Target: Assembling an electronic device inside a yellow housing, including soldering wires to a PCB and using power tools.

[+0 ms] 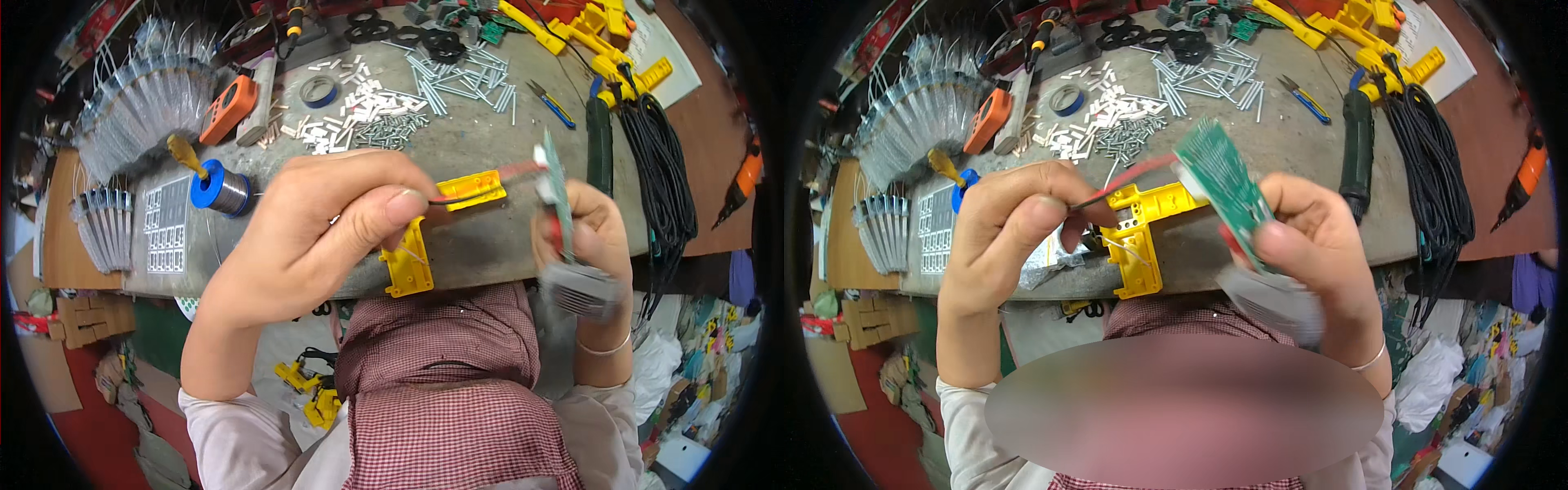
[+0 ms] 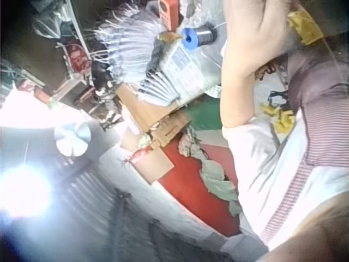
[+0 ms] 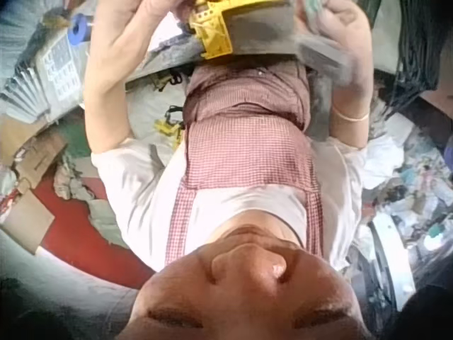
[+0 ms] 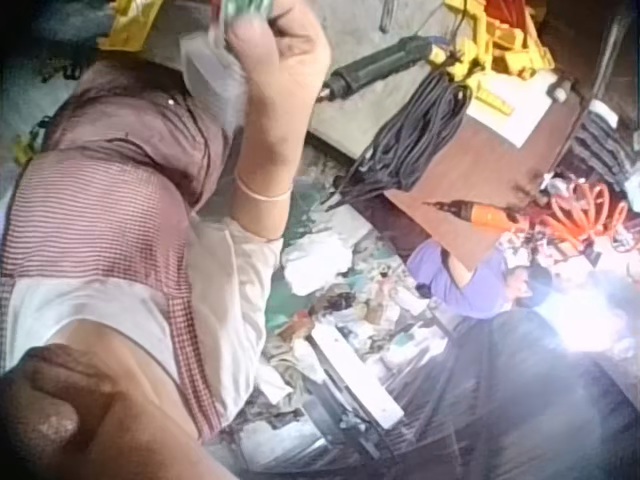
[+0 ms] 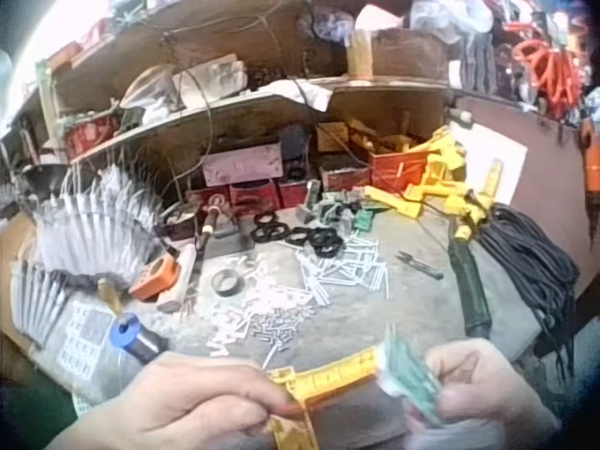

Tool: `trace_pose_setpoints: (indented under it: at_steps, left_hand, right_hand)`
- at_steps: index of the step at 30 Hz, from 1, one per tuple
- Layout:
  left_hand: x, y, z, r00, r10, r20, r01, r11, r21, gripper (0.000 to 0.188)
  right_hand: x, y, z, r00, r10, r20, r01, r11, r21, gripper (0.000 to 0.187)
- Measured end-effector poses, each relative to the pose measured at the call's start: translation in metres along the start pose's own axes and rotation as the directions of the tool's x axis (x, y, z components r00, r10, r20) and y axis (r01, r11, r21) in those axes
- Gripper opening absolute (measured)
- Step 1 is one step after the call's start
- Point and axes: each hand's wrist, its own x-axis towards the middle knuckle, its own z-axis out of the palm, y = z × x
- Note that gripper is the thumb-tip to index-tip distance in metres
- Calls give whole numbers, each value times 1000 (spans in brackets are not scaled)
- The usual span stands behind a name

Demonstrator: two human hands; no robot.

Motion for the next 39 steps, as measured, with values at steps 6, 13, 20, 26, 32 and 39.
trace_pose_setpoints:
  at_steps: [6, 13, 20, 26, 32, 39]
  left_hand:
    - [11, 7, 7, 938, -347, -24, 338, 893, 297, 16]
    - [28, -32, 12, 985, -153, 75, 96, 863, 496, 10]
    - [41, -47, 19, 888, -433, 153, 332, 836, 436, 14]
    - [42, -42, 18, 920, -329, 213, 87, 701, 708, 16]
    - [46, -44, 29, 902, -369, 226, 52, 610, 791, 19]
    - [53, -43, 21, 863, -405, 303, -17, 575, 818, 16]
  right_hand:
    - [9, 19, 13, 775, -632, -11, 295, 377, -878, 14]
    - [8, 45, 2, 946, -249, -208, 118, 862, -493, 12]
    - [2, 69, -11, 948, -139, -285, -13, 880, -476, 13]
    - [4, 78, -15, 947, -304, -101, 159, 718, -678, 17]
    - [5, 88, -17, 920, -391, 8, 297, 685, -666, 34]
    - [6, 93, -24, 930, -361, 65, 321, 715, -622, 50]
